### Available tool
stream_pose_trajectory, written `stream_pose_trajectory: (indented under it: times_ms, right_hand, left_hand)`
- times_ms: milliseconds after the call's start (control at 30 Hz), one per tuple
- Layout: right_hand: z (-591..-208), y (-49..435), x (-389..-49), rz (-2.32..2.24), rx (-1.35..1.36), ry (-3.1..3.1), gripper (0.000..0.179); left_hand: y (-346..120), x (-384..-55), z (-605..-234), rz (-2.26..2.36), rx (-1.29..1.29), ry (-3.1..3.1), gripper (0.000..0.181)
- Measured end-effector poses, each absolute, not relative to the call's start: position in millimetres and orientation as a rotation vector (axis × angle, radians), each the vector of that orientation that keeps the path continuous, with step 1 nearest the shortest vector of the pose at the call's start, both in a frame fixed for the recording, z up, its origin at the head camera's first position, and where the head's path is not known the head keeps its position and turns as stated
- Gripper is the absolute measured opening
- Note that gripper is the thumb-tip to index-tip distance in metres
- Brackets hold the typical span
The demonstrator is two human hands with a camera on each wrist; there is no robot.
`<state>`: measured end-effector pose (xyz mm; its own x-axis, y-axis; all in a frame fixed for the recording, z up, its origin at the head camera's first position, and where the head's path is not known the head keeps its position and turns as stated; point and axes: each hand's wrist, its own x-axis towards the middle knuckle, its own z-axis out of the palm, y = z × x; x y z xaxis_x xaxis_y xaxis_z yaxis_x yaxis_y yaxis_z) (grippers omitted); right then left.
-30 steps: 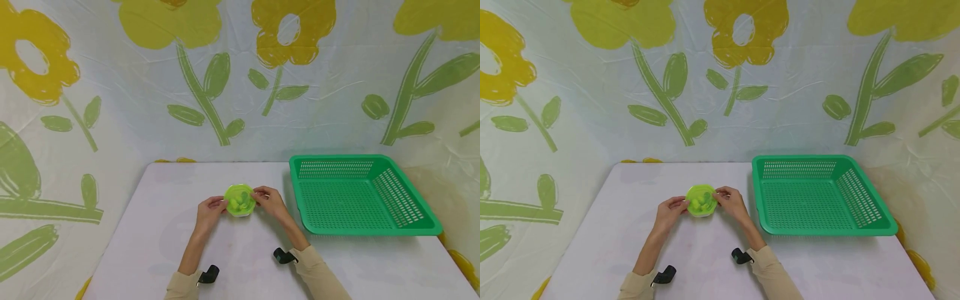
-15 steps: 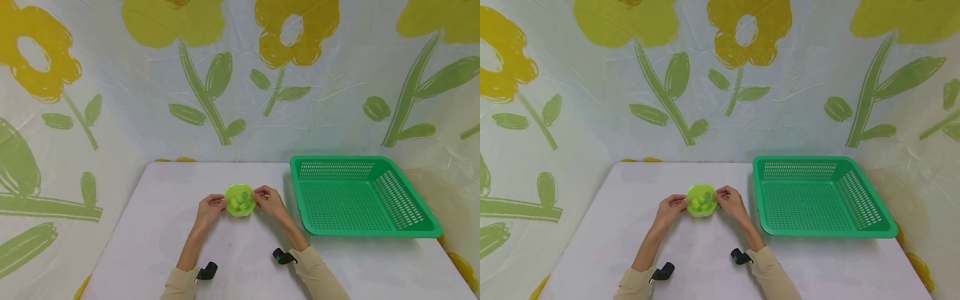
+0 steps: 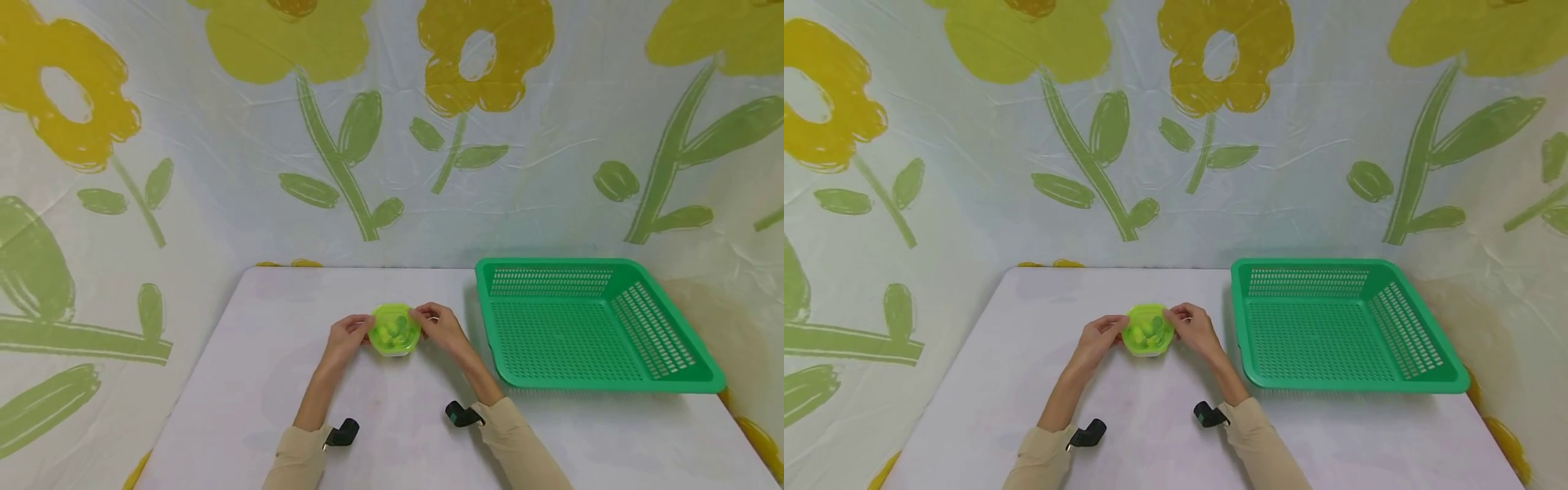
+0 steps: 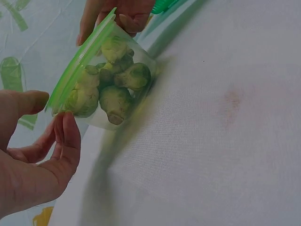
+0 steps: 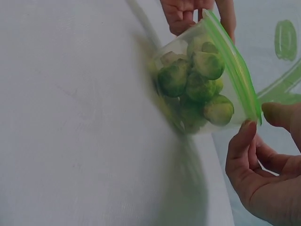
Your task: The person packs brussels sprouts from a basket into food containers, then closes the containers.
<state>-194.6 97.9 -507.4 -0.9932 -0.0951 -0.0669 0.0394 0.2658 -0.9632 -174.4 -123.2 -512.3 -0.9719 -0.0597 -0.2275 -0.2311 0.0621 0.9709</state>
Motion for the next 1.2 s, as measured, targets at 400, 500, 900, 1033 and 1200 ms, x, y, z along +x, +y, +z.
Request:
stream_pose_trajectory:
  times_ms: [400,500,900,1033,1200]
  right_hand:
    - [-518,90,-202,-1.812,-0.047,2.472,0.027]
    - [-520,89,-204,-1.829,-0.072,2.483,0.026]
    - [-527,84,-208,-1.964,-0.15,2.454,0.022]
    - [-527,83,-208,-1.98,-0.144,2.447,0.022]
    - [-529,84,-208,-2.002,-0.122,2.408,0.024]
  left_hand:
    - [-115,-182,-515,2.051,-0.31,2.236,0.037]
    - [-115,-183,-515,2.044,-0.332,2.246,0.035]
    - [-118,-191,-512,1.996,-0.432,2.196,0.04]
    - [-118,-192,-511,1.992,-0.457,2.191,0.039]
    - [-115,-192,-508,1.972,-0.495,2.206,0.034]
